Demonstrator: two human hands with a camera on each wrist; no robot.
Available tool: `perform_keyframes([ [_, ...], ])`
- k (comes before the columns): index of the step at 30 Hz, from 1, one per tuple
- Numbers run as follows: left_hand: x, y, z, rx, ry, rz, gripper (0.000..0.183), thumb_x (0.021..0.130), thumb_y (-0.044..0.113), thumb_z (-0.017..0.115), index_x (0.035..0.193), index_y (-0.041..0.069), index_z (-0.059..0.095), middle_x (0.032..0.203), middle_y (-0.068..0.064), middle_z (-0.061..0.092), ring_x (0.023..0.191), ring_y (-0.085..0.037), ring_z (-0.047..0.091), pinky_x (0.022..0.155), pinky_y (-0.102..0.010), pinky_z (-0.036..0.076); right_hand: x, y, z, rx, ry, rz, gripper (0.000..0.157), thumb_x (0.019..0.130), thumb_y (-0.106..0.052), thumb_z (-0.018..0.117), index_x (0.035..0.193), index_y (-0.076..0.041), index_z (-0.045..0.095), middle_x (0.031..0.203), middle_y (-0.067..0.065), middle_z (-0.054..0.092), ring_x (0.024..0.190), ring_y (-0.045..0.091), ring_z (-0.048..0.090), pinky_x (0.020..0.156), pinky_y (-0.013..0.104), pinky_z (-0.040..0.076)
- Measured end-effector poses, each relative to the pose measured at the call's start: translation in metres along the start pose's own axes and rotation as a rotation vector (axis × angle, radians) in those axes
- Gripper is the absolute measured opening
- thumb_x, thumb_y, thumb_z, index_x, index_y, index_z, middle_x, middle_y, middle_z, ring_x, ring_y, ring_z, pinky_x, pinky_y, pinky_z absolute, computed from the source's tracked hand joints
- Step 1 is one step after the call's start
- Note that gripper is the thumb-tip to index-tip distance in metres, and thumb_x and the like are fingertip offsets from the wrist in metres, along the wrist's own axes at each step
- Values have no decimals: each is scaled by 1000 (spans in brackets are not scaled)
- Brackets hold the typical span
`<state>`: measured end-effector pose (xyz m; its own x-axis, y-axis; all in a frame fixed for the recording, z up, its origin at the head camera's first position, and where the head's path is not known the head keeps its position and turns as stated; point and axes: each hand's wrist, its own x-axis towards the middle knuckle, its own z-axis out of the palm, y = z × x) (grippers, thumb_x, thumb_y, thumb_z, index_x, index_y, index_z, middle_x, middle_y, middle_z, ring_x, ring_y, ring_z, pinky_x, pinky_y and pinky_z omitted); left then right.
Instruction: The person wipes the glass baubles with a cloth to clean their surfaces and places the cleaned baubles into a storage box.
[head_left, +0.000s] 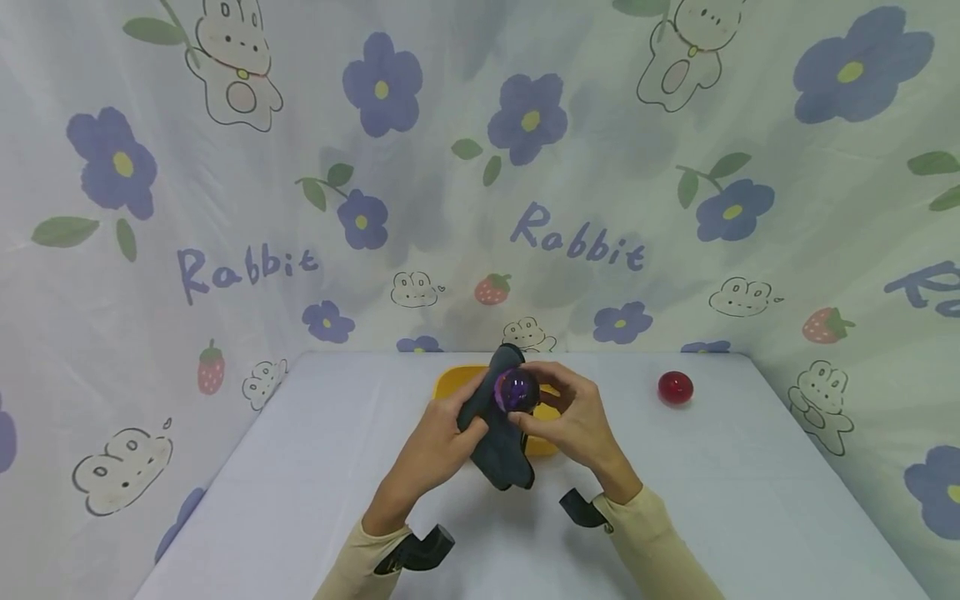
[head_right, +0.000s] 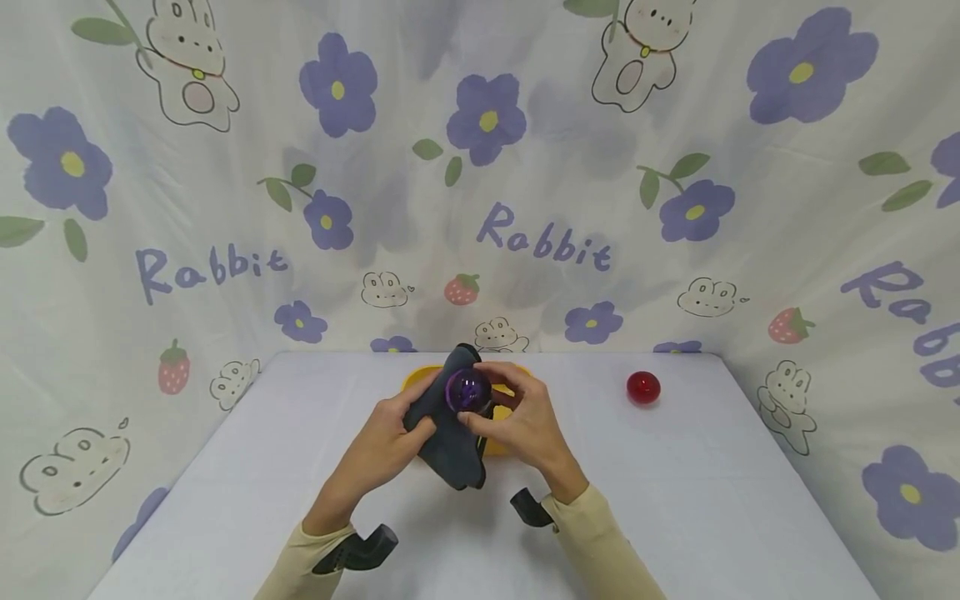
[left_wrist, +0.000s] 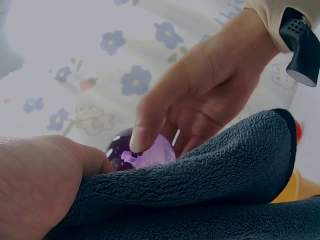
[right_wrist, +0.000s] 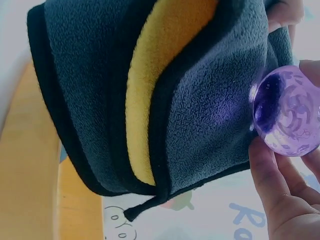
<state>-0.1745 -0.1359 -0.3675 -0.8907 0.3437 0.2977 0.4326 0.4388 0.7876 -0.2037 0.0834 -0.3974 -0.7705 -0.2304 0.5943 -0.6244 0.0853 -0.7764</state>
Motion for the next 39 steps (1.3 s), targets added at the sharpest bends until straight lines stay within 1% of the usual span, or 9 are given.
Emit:
perform_keyframes([
  [6,-1,0,-1,-19,-7,-19,63,95,6,55,157,8,44,136,-15,67,81,-15,67,69,-22,54,1,1,-1,-8,22,26,61,75,-2,89,131,-7,66,129,14,68,115,14,69,96,31,57],
  [13,-3,3,-2,-23,-1,-31,61,95,5,56,155,7,46,128,-16,70,80,-15,66,65,-21,55,3,2,-4,-41,49,45,63,75,-3,89,133,-3,65,131,15,69,119,30,69,97,36,57],
  [14,-3,3,-2,-22,-3,-32,61,95,5,56,155,7,46,124,-16,71,78,-15,66,63,-21,54,3,2,-4,-50,53,52,63,75,-4,89,133,-3,65,131,15,69,119,30,69,98,36,56],
  [17,-3,5,-3,-18,1,-30,61,95,5,57,155,7,48,113,-14,71,75,-13,65,60,-20,51,3,3,-5,-88,56,77,64,76,-7,89,135,-5,65,131,12,70,119,28,69,101,35,56],
  [20,-3,5,-4,-17,10,-19,60,94,4,57,154,7,49,106,-14,71,73,-12,65,59,-21,51,3,4,-7,-126,49,86,61,76,-10,89,133,-9,68,127,8,72,114,23,68,98,36,57],
  [25,-4,6,-6,-33,24,-6,59,94,3,56,153,9,51,115,-16,72,75,-13,68,61,-22,54,3,5,-8,-150,26,84,59,76,-12,89,131,-14,70,119,7,73,103,18,67,89,35,58],
  [30,-5,6,-6,-25,60,9,59,93,2,56,151,10,54,107,-16,70,74,-14,66,59,-23,53,3,6,-8,-124,-2,84,61,76,-10,88,133,-11,68,120,10,72,99,19,67,91,28,57],
  [34,-6,7,-6,-14,84,18,59,93,1,56,150,12,55,104,-15,68,70,-15,64,55,-23,51,3,8,-6,-110,-25,101,61,75,-9,88,132,-10,68,121,10,70,97,20,67,93,25,57],
  [39,-5,8,-4,-12,92,38,59,92,0,56,150,11,55,114,-17,71,72,-15,65,57,-23,52,2,9,-5,-115,-45,105,61,74,-8,89,131,-11,67,124,10,69,97,21,69,94,25,57],
])
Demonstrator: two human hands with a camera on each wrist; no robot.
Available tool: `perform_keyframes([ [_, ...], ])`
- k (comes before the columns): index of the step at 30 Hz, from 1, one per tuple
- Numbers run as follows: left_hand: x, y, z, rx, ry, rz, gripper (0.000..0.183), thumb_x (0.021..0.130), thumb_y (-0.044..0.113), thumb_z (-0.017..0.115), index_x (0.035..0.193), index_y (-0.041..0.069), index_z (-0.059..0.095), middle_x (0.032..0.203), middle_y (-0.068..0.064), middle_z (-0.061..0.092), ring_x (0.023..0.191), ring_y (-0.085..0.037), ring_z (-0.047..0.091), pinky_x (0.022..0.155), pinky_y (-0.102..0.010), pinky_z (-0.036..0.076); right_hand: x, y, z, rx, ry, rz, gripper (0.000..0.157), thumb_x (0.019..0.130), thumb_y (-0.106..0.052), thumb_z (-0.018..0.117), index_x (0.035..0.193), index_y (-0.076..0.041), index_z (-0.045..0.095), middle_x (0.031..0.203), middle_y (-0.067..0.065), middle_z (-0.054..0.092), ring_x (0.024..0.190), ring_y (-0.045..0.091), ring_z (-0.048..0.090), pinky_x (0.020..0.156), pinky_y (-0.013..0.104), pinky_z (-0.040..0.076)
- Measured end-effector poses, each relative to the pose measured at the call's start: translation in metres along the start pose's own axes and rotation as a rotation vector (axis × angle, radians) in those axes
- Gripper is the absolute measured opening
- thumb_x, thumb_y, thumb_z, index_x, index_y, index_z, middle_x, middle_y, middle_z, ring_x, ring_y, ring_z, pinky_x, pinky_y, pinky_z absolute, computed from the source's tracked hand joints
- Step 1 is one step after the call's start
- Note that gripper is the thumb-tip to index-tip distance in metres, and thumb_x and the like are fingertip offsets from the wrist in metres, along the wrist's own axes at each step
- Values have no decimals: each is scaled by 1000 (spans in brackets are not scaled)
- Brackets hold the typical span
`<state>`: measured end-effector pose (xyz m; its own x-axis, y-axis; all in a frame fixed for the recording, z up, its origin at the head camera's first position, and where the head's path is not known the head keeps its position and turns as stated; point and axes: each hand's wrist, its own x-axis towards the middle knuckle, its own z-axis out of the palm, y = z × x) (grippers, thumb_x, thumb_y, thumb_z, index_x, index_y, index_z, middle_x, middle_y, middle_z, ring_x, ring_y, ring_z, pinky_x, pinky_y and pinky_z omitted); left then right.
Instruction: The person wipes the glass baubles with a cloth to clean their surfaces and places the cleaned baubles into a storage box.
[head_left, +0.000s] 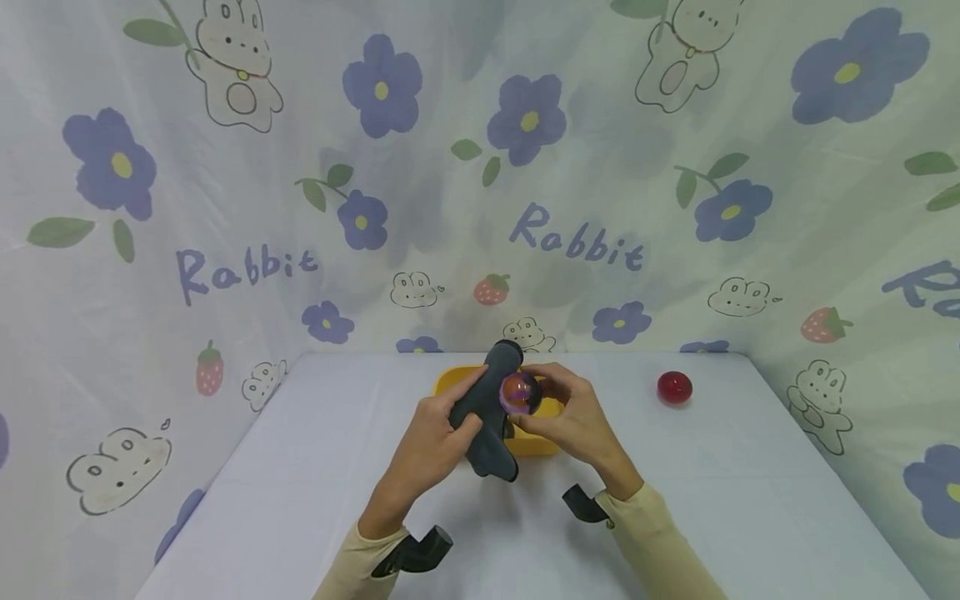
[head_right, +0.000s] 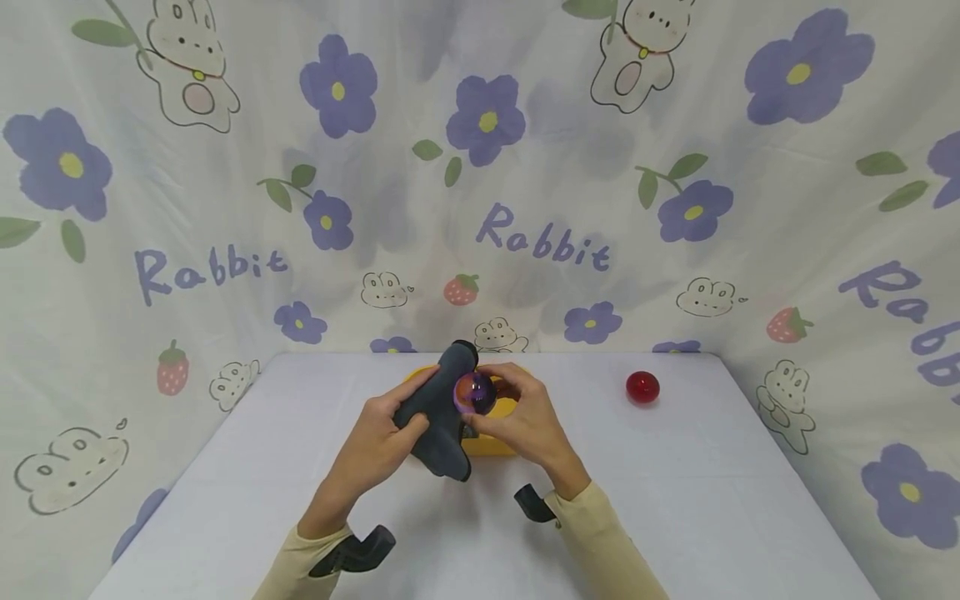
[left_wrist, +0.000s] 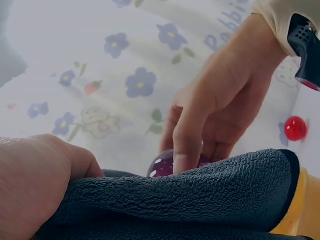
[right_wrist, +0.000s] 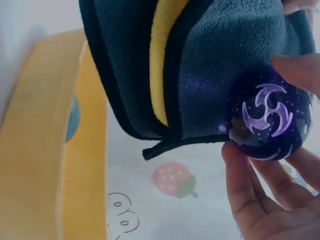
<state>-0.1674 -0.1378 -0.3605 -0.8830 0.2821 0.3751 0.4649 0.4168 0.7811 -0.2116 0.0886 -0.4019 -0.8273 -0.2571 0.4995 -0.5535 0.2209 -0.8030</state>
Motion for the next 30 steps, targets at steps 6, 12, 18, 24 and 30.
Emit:
perform_keyframes([
  [6,1,-1,3,19,16,6,60,92,-1,56,150,13,55,117,-17,71,71,-15,64,55,-23,51,-1,-2,1,-1,-26,-23,61,74,-7,89,131,-13,67,125,9,69,98,22,69,96,27,57],
  [12,2,-2,5,70,23,30,61,91,-1,56,150,13,55,113,-16,71,64,-13,60,52,-23,49,-3,-5,4,-17,-61,-62,60,74,-11,90,130,-12,67,122,10,69,102,24,69,98,29,57],
  [18,2,-4,4,99,8,55,61,91,-2,56,150,12,55,100,-14,67,53,-6,49,47,-21,42,-4,-8,6,-12,-71,-78,59,74,-10,91,128,-10,68,119,8,71,102,21,70,97,29,57],
  [24,2,-5,3,109,-13,72,61,90,-3,56,150,9,54,106,-15,68,50,-1,43,47,-21,40,-5,-11,7,13,-82,-41,59,74,-8,89,129,-8,69,120,9,73,102,18,71,99,28,56],
  [30,3,-4,4,123,-29,77,63,89,-4,56,151,6,53,95,-12,65,49,0,40,48,-19,39,-6,-14,7,48,-62,-43,57,75,-9,88,129,-7,69,120,11,73,102,18,72,99,31,57],
])
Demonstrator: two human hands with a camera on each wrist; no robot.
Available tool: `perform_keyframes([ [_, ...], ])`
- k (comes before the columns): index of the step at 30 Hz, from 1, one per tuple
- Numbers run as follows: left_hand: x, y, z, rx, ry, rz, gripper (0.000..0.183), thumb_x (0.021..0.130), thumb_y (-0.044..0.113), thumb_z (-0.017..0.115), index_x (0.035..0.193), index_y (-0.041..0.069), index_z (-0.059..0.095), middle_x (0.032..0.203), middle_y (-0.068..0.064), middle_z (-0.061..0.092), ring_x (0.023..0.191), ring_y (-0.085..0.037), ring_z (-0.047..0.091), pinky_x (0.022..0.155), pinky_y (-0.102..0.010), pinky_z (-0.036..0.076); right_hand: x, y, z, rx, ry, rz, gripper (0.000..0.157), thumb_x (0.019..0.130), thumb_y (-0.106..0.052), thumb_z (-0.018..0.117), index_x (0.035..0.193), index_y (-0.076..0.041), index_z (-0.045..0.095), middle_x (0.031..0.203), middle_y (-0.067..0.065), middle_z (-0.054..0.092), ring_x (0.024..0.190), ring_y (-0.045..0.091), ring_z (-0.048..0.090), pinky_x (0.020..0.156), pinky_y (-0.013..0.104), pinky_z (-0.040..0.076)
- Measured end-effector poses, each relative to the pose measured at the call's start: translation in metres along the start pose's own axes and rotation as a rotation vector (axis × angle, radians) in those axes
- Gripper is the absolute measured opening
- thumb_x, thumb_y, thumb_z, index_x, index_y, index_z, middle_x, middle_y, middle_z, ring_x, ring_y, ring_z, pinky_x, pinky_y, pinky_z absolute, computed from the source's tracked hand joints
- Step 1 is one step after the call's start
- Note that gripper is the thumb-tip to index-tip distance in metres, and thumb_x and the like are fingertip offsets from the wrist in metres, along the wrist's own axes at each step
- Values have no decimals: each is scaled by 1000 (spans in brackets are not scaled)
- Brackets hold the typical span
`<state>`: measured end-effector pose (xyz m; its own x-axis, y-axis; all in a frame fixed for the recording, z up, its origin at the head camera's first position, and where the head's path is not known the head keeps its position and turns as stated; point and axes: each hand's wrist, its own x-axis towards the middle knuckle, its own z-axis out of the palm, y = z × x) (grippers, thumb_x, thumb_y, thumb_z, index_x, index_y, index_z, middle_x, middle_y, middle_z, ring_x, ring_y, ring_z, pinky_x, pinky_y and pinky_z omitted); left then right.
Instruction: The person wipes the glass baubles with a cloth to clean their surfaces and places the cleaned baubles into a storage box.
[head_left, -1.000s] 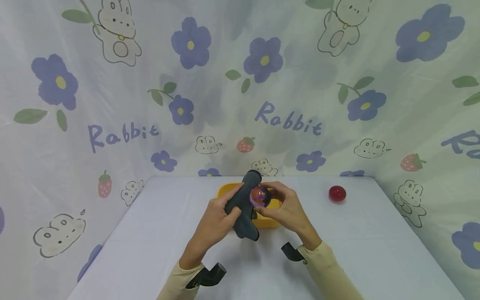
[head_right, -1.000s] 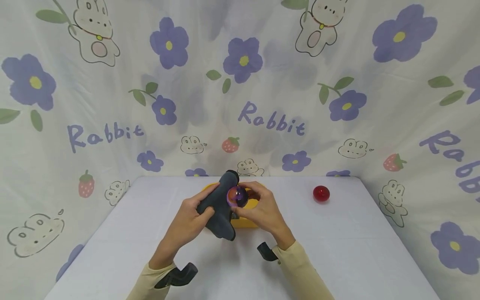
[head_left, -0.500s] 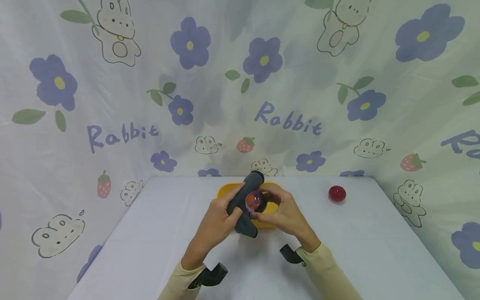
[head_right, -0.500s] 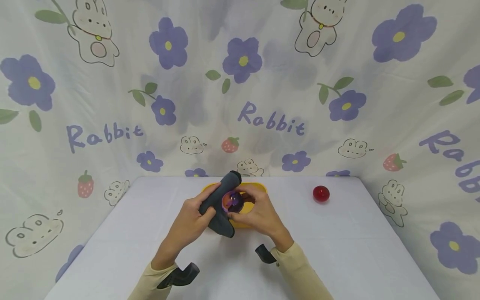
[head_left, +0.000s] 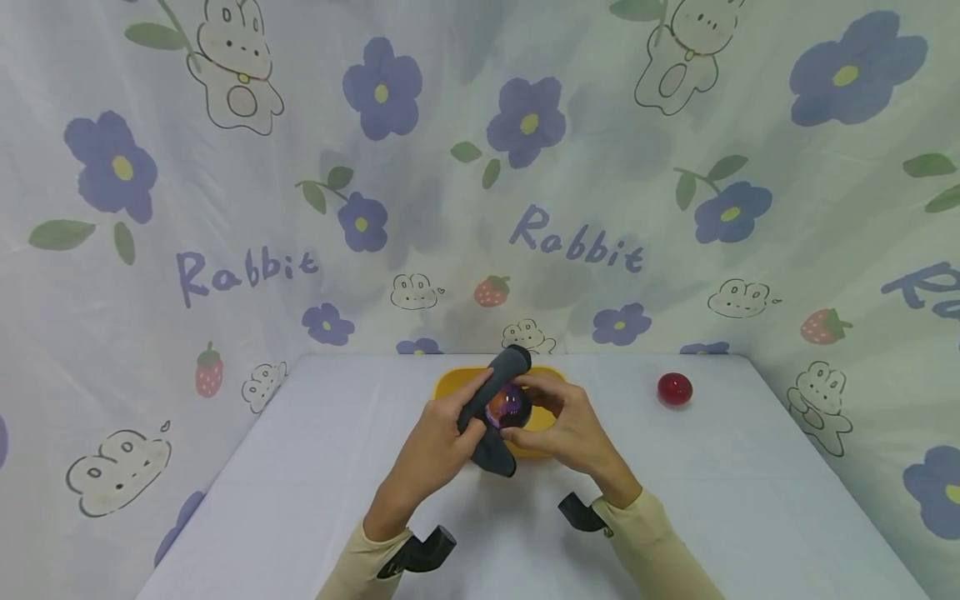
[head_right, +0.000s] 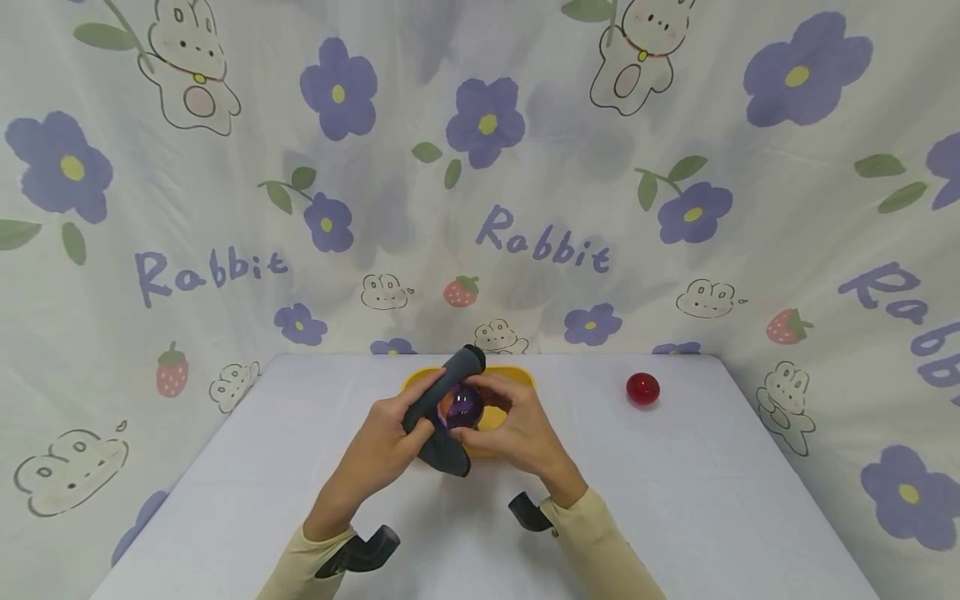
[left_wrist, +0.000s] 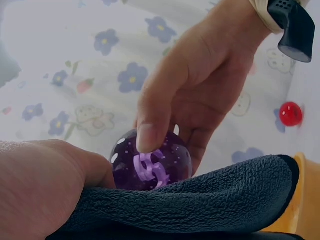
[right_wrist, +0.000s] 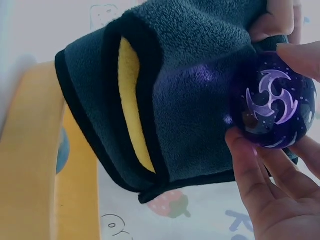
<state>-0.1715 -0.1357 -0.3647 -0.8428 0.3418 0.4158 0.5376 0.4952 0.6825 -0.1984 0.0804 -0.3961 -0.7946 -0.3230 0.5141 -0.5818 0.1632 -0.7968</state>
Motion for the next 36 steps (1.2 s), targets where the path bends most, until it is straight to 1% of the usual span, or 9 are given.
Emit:
perform_keyframes([
  [5,1,0,0,23,-23,7,63,90,-3,57,152,6,50,73,0,47,46,3,30,46,-18,33,-1,0,0,24,30,-18,55,75,-8,88,127,-6,69,119,13,73,103,18,73,98,28,57],
  [9,1,-1,-1,12,-42,-6,65,90,-2,57,154,6,48,68,4,40,45,2,28,45,-17,31,-1,2,0,33,47,-48,56,76,-6,87,129,-6,69,120,14,72,103,17,72,98,28,57],
  [16,1,-1,-1,-25,-61,-40,67,90,0,57,155,3,45,77,-4,57,47,0,46,45,-17,37,0,6,-2,49,110,-107,60,75,1,86,131,-6,67,119,16,71,101,15,71,98,26,57],
  [19,1,0,0,-35,-61,-60,67,89,1,57,156,4,45,80,-8,60,48,-3,48,45,-18,37,1,7,-4,53,131,-113,62,74,3,86,132,-6,65,121,16,71,102,15,71,99,26,56],
  [21,0,0,1,-45,-61,-71,68,90,1,57,156,5,45,89,-10,66,53,-3,52,47,-19,40,2,7,-5,57,138,-111,63,74,4,86,132,-5,65,124,17,69,104,14,70,100,25,56],
  [25,-2,2,2,-47,-60,-88,68,89,1,58,156,6,44,103,-14,68,57,-5,54,47,-21,42,3,6,-7,66,142,-83,63,73,6,85,132,-3,63,130,18,66,109,12,70,100,25,55],
  [28,-3,3,3,-49,-65,-101,68,90,2,58,156,6,44,95,-12,63,51,-5,51,45,-20,41,3,7,-9,68,143,-55,62,74,5,85,131,-3,63,130,19,65,111,12,69,99,26,55],
  [31,-3,3,4,-49,-66,-100,68,90,2,58,156,6,44,89,-10,60,48,-4,48,44,-20,40,3,9,-11,58,145,-36,61,75,2,85,132,-5,64,130,17,66,114,17,70,99,28,56],
  [36,-2,5,3,-51,-71,-98,66,91,2,58,156,8,46,87,-8,59,48,-3,45,45,-19,39,3,10,-14,3,159,-10,58,77,-5,86,132,-11,67,130,10,69,117,25,68,103,31,55],
])
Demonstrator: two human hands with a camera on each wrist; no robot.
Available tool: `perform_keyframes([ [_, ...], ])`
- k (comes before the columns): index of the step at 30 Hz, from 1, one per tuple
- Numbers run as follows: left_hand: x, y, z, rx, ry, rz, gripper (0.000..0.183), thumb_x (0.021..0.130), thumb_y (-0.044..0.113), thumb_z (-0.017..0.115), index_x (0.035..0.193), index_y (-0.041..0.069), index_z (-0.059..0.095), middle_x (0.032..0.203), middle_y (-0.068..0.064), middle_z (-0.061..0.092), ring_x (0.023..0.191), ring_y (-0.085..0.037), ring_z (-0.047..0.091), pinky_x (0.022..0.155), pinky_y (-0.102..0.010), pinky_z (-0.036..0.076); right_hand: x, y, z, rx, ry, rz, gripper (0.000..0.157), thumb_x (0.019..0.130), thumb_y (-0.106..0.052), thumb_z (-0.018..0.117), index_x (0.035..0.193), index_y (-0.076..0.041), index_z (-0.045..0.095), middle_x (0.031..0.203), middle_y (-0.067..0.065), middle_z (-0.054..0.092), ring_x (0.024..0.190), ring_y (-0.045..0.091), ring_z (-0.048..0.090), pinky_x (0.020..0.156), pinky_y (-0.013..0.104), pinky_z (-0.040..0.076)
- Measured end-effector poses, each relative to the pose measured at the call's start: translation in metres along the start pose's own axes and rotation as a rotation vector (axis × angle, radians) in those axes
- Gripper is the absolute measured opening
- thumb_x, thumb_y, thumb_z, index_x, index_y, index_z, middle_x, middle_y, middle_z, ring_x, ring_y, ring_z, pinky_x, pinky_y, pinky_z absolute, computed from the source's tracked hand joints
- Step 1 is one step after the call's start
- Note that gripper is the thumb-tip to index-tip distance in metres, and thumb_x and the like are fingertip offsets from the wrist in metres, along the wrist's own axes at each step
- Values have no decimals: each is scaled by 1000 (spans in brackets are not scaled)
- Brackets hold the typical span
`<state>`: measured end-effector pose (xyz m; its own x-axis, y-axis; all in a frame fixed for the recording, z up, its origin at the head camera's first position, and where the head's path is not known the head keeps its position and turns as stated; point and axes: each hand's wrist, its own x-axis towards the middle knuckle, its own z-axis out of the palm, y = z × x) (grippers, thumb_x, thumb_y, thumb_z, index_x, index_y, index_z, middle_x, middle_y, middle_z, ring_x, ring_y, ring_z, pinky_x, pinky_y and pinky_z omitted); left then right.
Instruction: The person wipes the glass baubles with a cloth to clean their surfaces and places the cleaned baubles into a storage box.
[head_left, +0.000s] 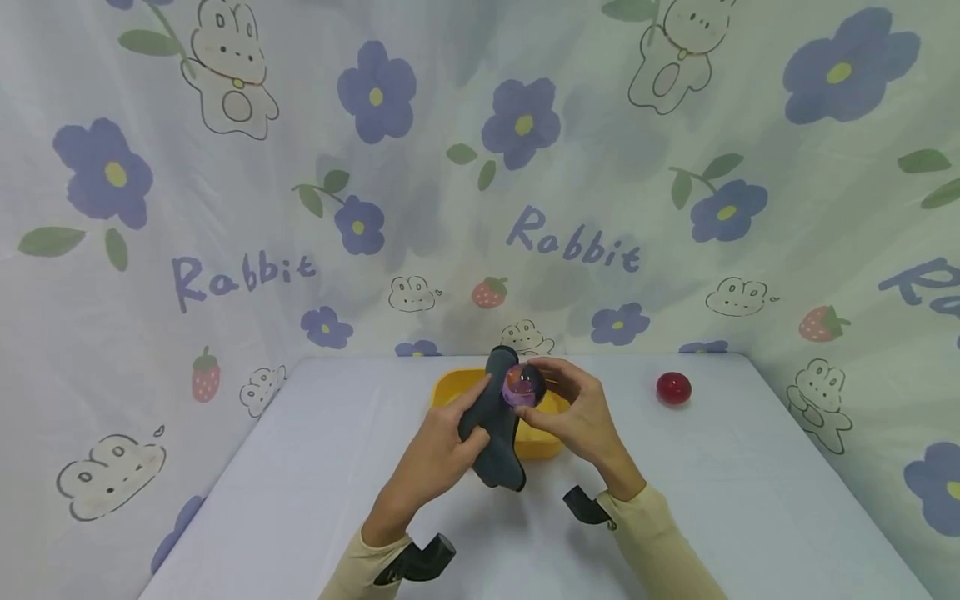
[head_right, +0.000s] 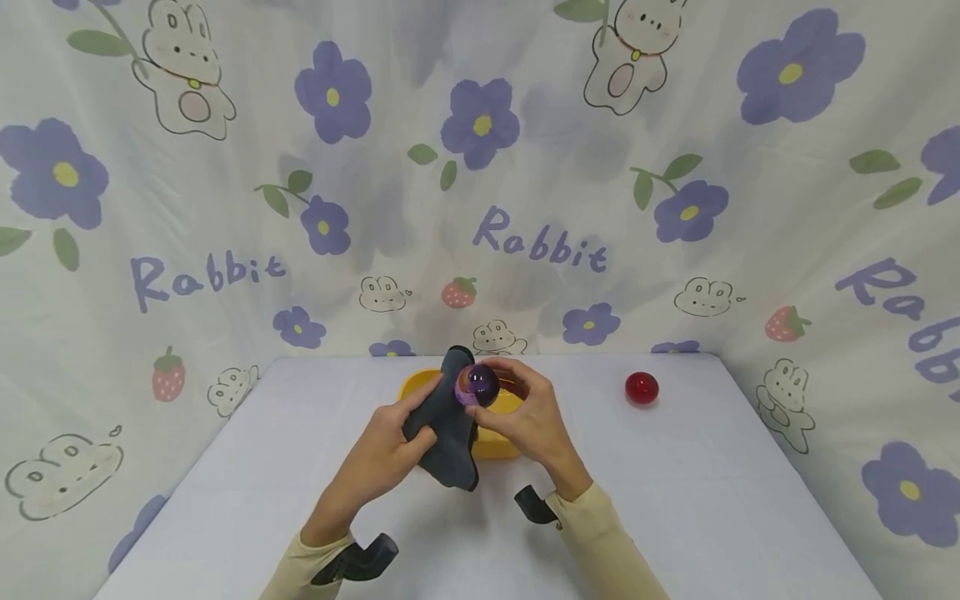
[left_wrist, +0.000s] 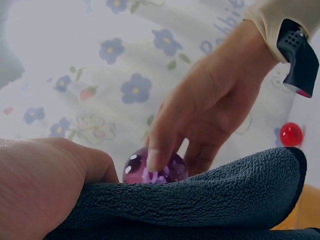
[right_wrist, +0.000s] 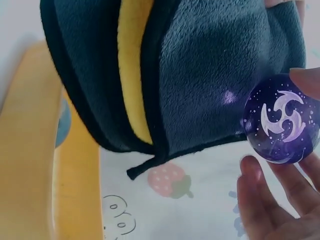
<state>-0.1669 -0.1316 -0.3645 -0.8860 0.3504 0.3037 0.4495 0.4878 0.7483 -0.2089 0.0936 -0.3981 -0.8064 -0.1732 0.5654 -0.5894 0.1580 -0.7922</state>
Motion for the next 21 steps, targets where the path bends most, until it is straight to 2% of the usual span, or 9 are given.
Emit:
perform_keyframes([
  [6,-2,3,-1,-22,-5,10,66,91,2,58,155,9,47,97,-11,65,52,-5,51,46,-19,39,1,3,-3,-40,-5,23,57,77,-8,87,130,-13,68,127,8,71,112,25,67,93,33,56],
  [9,-2,3,-1,-24,9,23,66,91,1,58,155,10,47,100,-12,66,57,-7,55,47,-20,40,2,5,-4,-23,-23,37,59,77,-7,87,132,-11,66,127,9,70,111,26,69,95,28,56],
  [16,-3,3,1,-32,42,39,66,91,-1,57,155,13,49,114,-15,71,76,-14,66,57,-22,52,1,8,-5,-37,-64,63,61,76,-8,87,133,-9,65,124,12,70,104,27,69,98,23,55],
  [21,-3,2,2,-42,51,45,67,91,-2,57,155,14,49,116,-16,71,77,-15,66,58,-22,53,1,7,-4,-41,-92,80,59,76,-8,87,132,-10,65,125,14,69,103,26,70,99,28,56],
])
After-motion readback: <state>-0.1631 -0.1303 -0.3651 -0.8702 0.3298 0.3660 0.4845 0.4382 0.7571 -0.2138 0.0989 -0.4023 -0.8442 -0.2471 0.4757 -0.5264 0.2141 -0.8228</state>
